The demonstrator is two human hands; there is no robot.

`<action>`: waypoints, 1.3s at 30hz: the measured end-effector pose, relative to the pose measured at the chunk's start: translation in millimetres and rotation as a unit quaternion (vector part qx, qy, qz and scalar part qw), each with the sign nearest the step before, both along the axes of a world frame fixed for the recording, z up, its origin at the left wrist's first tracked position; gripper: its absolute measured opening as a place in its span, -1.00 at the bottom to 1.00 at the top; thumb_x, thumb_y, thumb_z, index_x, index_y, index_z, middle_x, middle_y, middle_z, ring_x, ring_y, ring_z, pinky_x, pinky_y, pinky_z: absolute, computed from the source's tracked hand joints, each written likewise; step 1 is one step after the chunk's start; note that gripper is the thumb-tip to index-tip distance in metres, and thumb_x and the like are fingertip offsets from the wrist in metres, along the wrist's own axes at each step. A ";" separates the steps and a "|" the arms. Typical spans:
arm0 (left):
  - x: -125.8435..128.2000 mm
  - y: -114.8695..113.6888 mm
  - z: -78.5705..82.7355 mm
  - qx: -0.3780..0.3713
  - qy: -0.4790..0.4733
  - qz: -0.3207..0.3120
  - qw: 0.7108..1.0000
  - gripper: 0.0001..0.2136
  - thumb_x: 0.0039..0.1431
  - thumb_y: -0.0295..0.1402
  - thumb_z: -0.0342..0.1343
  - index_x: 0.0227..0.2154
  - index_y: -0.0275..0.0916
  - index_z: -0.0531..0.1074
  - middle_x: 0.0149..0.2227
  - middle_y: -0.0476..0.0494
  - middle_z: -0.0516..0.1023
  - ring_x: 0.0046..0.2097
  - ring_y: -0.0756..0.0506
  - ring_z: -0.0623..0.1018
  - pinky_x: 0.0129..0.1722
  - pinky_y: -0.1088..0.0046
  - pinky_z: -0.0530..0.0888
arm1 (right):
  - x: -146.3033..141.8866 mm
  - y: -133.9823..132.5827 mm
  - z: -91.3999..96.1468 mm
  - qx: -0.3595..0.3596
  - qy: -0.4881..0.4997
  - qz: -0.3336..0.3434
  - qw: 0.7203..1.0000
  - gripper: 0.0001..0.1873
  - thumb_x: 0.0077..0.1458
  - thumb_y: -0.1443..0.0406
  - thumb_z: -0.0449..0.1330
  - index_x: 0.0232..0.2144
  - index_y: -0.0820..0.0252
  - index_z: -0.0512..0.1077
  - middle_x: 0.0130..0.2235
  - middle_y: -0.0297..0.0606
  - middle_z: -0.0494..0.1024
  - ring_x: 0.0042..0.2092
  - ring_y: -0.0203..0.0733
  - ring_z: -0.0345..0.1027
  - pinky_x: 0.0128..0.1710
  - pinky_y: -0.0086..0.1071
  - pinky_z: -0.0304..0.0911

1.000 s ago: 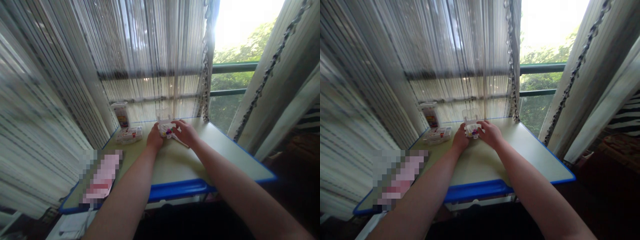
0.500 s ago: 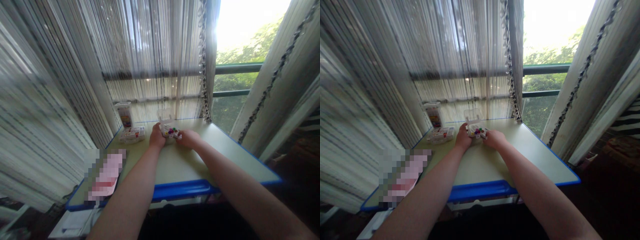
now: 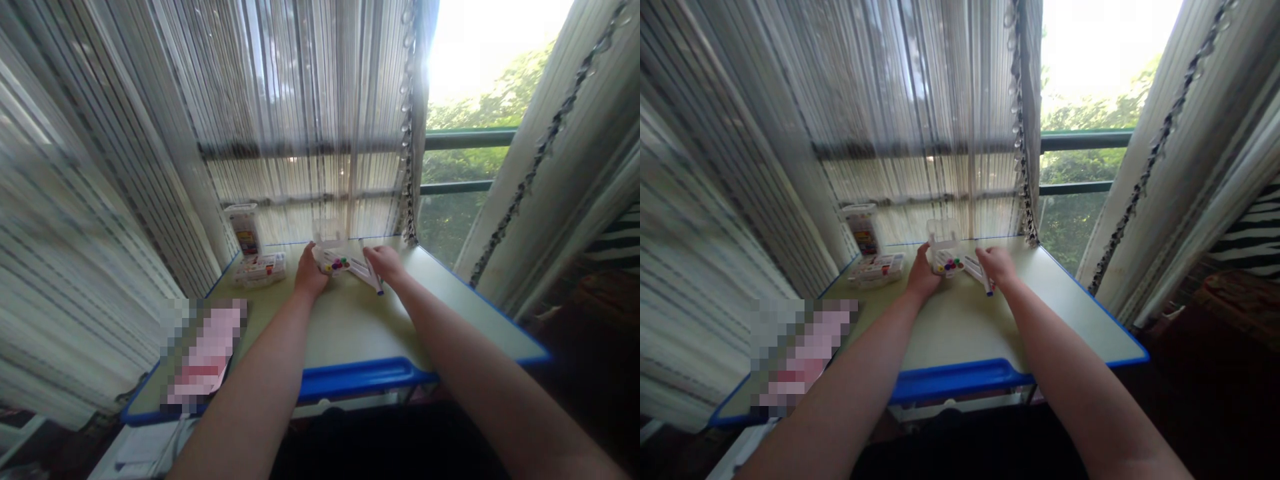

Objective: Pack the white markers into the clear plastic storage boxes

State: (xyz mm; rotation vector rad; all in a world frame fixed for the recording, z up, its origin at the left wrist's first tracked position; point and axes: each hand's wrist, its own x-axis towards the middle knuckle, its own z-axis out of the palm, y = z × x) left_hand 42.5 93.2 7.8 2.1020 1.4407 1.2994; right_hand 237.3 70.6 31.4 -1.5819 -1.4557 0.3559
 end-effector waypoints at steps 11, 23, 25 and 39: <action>0.1 -0.4 -0.9 0.038 0.046 0.020 0.998 -0.44 -0.14 -0.47 0.18 0.00 -0.15 0.20 0.15 -0.27 0.17 0.12 -0.22 0.35 0.09 0.21 0.36 | -6.3 -3.9 12.6 0.013 0.389 0.015 0.921 -0.81 -0.12 0.28 -0.04 -0.69 0.08 0.04 -0.75 -0.51 0.03 -0.75 -0.41 -0.14 -0.78 -0.47 -0.17; 0.8 1.9 -6.3 0.063 0.009 0.015 0.998 -0.49 -0.16 -0.44 0.21 -0.07 -0.19 0.22 0.04 -0.28 0.27 0.02 -0.23 0.42 0.02 0.20 0.40 | -32.7 -20.1 3.1 0.170 0.105 0.148 0.968 -0.78 -0.13 0.18 0.23 -0.47 0.22 0.43 -0.54 -0.32 0.47 -0.54 -0.34 0.28 -0.53 -0.46 0.19; 0.5 2.4 -6.5 0.067 0.009 0.014 0.998 -0.49 -0.15 -0.45 0.20 -0.07 -0.22 0.22 0.03 -0.29 0.27 0.02 -0.24 0.42 0.00 0.17 0.41 | -33.1 -19.2 0.2 0.175 0.048 0.137 0.974 -0.78 -0.13 0.19 0.25 -0.43 0.21 0.43 -0.55 -0.35 0.45 -0.54 -0.35 0.25 -0.52 -0.46 0.17; 0.5 4.4 -7.6 0.074 0.002 0.007 0.997 -0.49 -0.15 -0.46 0.19 -0.07 -0.23 0.20 0.00 -0.28 0.29 0.04 -0.24 0.38 0.00 0.16 0.37 | -38.2 -14.9 -7.6 0.142 0.050 0.231 0.961 -0.74 -0.13 0.19 0.24 -0.36 0.18 0.37 -0.52 -0.42 0.37 -0.51 -0.39 0.15 -0.51 -0.47 0.09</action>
